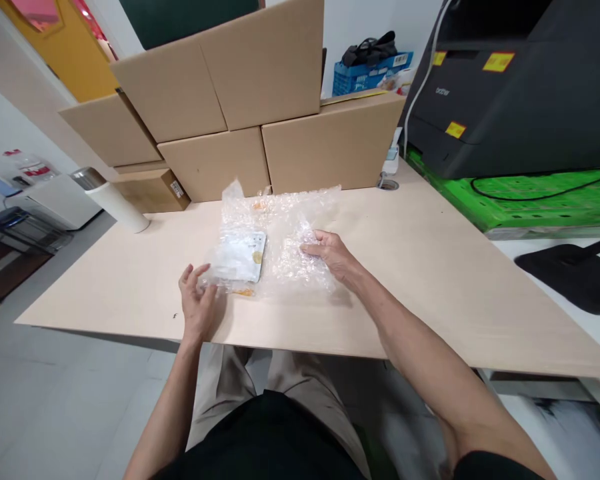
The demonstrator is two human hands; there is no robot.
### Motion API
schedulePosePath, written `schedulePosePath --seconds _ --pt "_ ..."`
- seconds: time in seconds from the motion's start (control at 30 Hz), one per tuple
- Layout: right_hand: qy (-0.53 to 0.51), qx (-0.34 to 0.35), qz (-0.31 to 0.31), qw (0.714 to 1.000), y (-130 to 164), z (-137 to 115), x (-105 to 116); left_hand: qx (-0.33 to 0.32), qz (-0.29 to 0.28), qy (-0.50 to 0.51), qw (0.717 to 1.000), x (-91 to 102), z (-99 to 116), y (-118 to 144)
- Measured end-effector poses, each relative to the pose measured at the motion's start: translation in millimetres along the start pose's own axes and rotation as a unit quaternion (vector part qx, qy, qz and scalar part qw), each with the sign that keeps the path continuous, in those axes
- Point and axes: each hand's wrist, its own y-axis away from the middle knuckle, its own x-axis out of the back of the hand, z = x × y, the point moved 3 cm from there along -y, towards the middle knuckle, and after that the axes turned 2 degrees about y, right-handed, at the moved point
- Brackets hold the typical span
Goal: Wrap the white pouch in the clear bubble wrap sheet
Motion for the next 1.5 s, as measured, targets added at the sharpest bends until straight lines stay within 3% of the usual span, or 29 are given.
schedulePosePath --seconds 0.1,0.27,0.33,0.43,0.47,0.53,0.63,0.67,0.73,0.83,0.9,1.0,1.1,1.2,1.3,1.4,1.5 --pt "0.029 -0.006 0.020 0.999 -3 -1 6 -0.025 0.049 -0.053 0.997 17.8 -6 -5" --pt "0.078 -0.041 0.010 0.996 -10 1 20 0.078 0.164 0.034 0.983 61.9 -41 -25" --pt "0.106 -0.049 -0.010 0.993 -10 3 25 0.056 0.205 -0.044 0.976 78.7 -46 -27" --pt "0.169 -0.035 -0.033 0.984 -12 9 33 -0.037 0.261 -0.215 0.940 87.5 -33 -19" --pt "0.192 -0.018 -0.026 0.981 -14 11 36 -0.070 0.261 -0.245 0.931 83.8 -26 -15" --pt "0.236 0.046 0.041 0.970 -19 12 43 -0.115 0.207 -0.257 0.937 67.3 -12 -11" --pt "0.290 0.197 0.215 0.911 -19 4 46 -0.101 0.039 -0.239 0.965 31.1 0 -13" --pt "0.296 0.239 0.243 0.892 -17 1 41 -0.081 0.000 -0.239 0.968 20.6 1 -15" --pt "0.301 0.276 0.209 0.889 -13 -2 20 -0.044 -0.050 -0.248 0.966 4.6 1 -21" --pt "0.303 0.204 0.024 0.931 -11 7 -25 -0.021 -0.087 -0.258 0.962 -9.1 -1 -28" --pt "0.299 0.133 -0.057 0.943 -12 17 -52 -0.012 -0.089 -0.232 0.969 -13.5 -2 -30" --pt "0.244 0.074 -0.063 0.965 -17 27 -77 0.030 -0.093 -0.104 0.990 -18.0 -5 -28" --pt "0.134 0.019 -0.056 0.989 -18 30 -91 0.079 -0.084 0.066 0.991 -18.3 -8 -24" --pt "0.085 0.008 -0.073 0.994 -13 27 -105 0.102 -0.046 0.188 0.976 -7.8 -7 -23" --pt "0.078 0.069 -0.110 0.988 -7 24 -124 0.101 0.001 0.241 0.965 15.4 -6 -31" --pt "0.099 0.131 -0.147 0.975 -5 24 -144 0.110 0.024 0.259 0.959 44.3 -14 -47" --pt "0.149 0.156 -0.158 0.964 -8 28 -159 0.138 0.027 0.186 0.972 72.6 -33 -64"
